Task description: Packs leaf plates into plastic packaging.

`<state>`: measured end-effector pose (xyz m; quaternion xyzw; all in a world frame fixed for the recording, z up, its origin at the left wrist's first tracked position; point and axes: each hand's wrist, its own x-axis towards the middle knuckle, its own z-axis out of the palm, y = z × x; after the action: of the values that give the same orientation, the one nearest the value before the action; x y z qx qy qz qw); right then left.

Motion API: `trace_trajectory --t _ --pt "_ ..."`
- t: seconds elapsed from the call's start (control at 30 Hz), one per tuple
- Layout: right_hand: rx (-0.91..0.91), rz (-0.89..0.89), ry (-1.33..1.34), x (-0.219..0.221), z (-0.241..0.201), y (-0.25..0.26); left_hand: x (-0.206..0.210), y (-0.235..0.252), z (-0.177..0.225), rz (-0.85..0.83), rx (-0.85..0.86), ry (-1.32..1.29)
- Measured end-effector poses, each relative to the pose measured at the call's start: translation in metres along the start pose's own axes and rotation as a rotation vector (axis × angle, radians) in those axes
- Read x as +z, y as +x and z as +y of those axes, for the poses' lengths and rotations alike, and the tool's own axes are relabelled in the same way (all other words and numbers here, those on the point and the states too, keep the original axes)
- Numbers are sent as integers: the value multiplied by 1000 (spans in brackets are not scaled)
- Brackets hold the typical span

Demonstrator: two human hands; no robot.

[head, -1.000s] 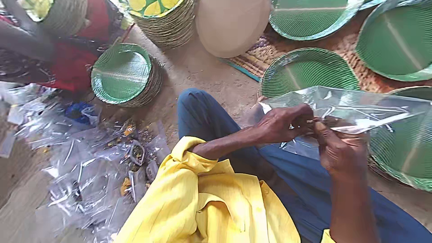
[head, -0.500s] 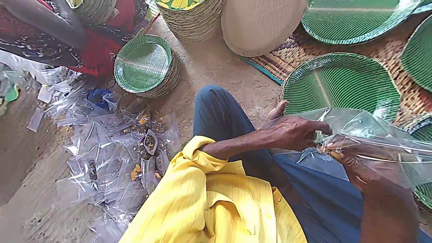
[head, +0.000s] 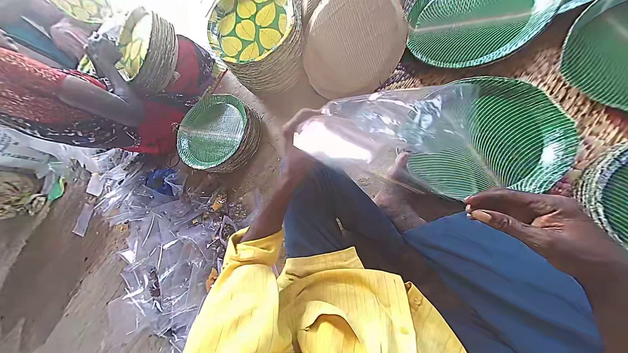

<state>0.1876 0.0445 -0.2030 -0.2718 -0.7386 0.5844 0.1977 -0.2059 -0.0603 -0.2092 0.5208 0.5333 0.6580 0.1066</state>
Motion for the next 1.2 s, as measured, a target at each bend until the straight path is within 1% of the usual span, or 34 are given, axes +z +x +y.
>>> trace_trajectory --t 0.03,0.07,0.13,0.17,0.23,0.27,0.33,0.4,0.47,0.53,0.6,0.63,0.67,0.7,0.77,0.8,0.83,0.87,0.93,1.03,1.07,1.1,1.17,1.2 --pt "19 12 -9 -3 0 0 -19 -2 -2 80 -60 20" --pt "49 26 -19 -6 0 1 -34 -4 6 186 -146 71" --pt "105 42 -42 -12 1 3 -62 -2 27 457 -308 163" --pt "121 44 -45 -16 3 5 -80 -2 31 576 -345 164" --pt "147 54 -52 -26 9 9 -116 -3 43 752 -336 184" --pt "170 58 -59 -31 11 11 -138 -5 45 852 -312 219" --pt "220 74 -85 -40 13 15 -187 -15 48 1001 -271 329" --pt "247 102 -93 -48 18 19 -233 -30 53 1100 -261 419" --pt "247 131 -81 -56 28 22 -265 -48 59 1157 -267 450" --pt "244 150 -59 -62 39 23 -279 -66 69 1196 -331 498" --pt "264 165 -46 -63 41 24 -286 -86 72 1186 -394 635" --pt "285 172 -41 -63 40 24 -286 -96 72 1144 -435 745" --pt "306 179 -36 -63 39 24 -282 -106 72 1064 -478 873" --pt "319 183 -31 -64 37 24 -278 -117 74 944 -517 1018" --pt "317 181 -34 -65 36 24 -263 -128 80 629 -543 1319" --pt "306 177 -39 -66 36 24 -251 -128 85 480 -541 1407" --pt "295 176 -46 -67 36 24 -236 -126 90 337 -542 1439" --pt "290 174 -54 -67 35 25 -219 -121 96 196 -567 1416" --pt "282 177 -69 -65 33 27 -179 -110 110 -95 -640 1316" --pt "311 165 -80 -55 24 32 -115 -89 125 -580 -859 1191" --pt "332 140 -81 -50 21 34 -98 -85 126 -687 -855 1144" --pt "344 111 -87 -47 22 36 -84 -84 123 -712 -746 1083" --pt "355 52 -126 -39 24 37 -62 -79 113 -633 -440 960" --pt "354 21 -142 -34 26 38 -52 -72 108 -600 -349 918"
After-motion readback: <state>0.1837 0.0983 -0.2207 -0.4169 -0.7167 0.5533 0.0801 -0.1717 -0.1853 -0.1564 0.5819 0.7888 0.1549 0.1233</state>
